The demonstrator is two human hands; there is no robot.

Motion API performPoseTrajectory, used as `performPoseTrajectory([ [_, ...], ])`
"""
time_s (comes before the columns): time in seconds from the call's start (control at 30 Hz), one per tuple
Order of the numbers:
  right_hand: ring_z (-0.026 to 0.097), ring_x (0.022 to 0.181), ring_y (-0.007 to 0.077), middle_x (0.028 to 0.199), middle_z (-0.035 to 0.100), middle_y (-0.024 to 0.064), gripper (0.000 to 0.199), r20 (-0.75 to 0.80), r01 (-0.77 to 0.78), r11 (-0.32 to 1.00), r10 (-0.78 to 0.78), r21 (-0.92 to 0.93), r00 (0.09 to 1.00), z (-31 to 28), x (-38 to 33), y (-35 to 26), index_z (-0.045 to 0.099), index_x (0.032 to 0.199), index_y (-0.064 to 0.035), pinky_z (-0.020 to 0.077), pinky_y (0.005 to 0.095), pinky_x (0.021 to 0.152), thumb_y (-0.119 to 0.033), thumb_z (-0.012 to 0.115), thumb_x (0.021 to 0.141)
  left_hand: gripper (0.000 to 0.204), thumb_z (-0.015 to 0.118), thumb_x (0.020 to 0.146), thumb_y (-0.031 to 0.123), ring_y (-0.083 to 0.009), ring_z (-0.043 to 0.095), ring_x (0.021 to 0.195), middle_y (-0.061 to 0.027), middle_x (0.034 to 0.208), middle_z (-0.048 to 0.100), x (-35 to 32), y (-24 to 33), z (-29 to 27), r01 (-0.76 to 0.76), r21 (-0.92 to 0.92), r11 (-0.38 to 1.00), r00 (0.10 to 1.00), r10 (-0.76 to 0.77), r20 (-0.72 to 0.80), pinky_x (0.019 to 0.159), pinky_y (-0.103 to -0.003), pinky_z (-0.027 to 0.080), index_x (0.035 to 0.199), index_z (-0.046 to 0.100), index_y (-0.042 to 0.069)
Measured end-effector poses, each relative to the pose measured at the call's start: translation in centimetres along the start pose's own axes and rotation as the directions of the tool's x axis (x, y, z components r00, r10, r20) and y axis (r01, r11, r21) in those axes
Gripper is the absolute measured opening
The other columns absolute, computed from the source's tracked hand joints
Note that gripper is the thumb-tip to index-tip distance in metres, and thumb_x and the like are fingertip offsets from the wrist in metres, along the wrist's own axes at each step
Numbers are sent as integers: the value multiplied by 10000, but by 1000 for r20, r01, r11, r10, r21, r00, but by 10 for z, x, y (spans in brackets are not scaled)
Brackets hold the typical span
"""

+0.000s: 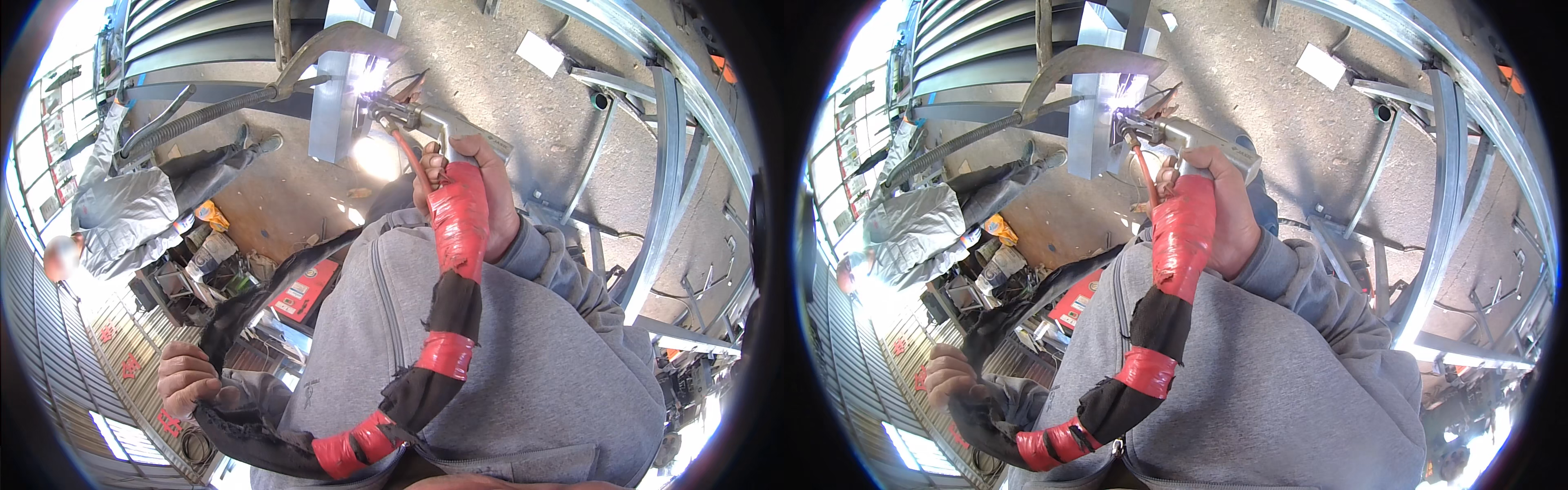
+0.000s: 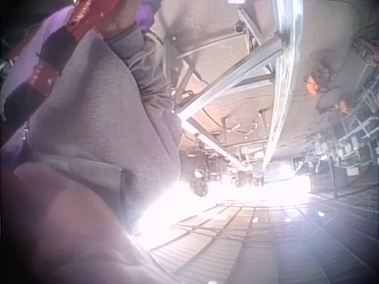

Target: The person prepares a welding torch and welds joints on a metal frame structure. They adjust the torch and position the ground clamp, then apply welds to multiple joints on the frame.

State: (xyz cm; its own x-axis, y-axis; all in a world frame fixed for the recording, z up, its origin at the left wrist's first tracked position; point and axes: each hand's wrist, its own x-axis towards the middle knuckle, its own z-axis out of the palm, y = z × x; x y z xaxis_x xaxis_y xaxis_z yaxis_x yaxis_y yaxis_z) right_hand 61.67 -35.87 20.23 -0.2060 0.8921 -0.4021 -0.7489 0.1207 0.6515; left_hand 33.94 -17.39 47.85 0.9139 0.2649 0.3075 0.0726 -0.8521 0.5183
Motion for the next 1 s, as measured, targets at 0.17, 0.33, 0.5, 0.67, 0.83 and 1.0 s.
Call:
performPoseTrajectory([
  [0.17, 652, 753, 212, 818, 660, 76, 245, -12, -1, 1000, 1, 28, 1000, 1, 0, 1, 620, 1003, -30, 565, 387, 793, -261, 623, 921, 333, 865, 821, 346, -117, 498, 470, 53, 554, 515, 2, 0, 3, -7, -4, 1000, 1000, 7, -10, 549, -302, 461, 878, 657, 92],
  [0.33, 661, 767, 212, 834, 646, 49, 266, -53, 109, 984, -117, -141, 992, 2, -13, 3, 594, 1065, -56, 592, 418, 813, -293, 573, 946, 349, 867, 806, 335, -120, 505, 460, 38, 547, 528, 0, 3, 18, 16, 104, 994, 988, 0, -155, 537, -303, 456, 836, 633, 78],
  [0.5, 633, 775, 237, 836, 600, 28, 264, -167, 134, 985, -114, 113, 979, -7, -21, -2, 588, 1078, -78, 588, 421, 781, -309, 564, 952, 368, 872, 762, 334, -129, 520, 455, 10, 528, 544, 8, -8, 12, 27, -63, 998, 999, -25, 40, 527, -302, 460, 784, 630, 56],
  [0.67, 632, 765, 231, 843, 622, 35, 277, -9, 75, 997, -76, -30, 997, -21, -17, -7, 581, 1072, -63, 575, 423, 762, -314, 558, 956, 374, 887, 743, 336, -135, 523, 456, 10, 528, 545, 10, -11, 16, 10, -66, 998, 1000, -10, 0, 525, -302, 463, 796, 651, 50],
  [0.83, 638, 771, 253, 830, 617, 49, 302, -53, 123, 992, -123, 10, 991, -27, -8, -9, 570, 1046, -27, 613, 413, 709, -309, 590, 940, 367, 901, 751, 314, -136, 529, 463, 20, 549, 549, 19, -16, 13, -15, -86, 996, 992, 25, 120, 520, -300, 465, 819, 654, 52],
  [1.0, 649, 772, 259, 833, 635, 63, 297, -31, 80, 997, -81, -21, 996, -28, 2, -13, 572, 991, -20, 617, 415, 704, -311, 590, 941, 350, 897, 778, 288, -136, 533, 464, 22, 555, 548, 17, -18, 19, -31, -82, 996, 998, 35, 49, 506, -300, 465, 824, 648, 46],
])
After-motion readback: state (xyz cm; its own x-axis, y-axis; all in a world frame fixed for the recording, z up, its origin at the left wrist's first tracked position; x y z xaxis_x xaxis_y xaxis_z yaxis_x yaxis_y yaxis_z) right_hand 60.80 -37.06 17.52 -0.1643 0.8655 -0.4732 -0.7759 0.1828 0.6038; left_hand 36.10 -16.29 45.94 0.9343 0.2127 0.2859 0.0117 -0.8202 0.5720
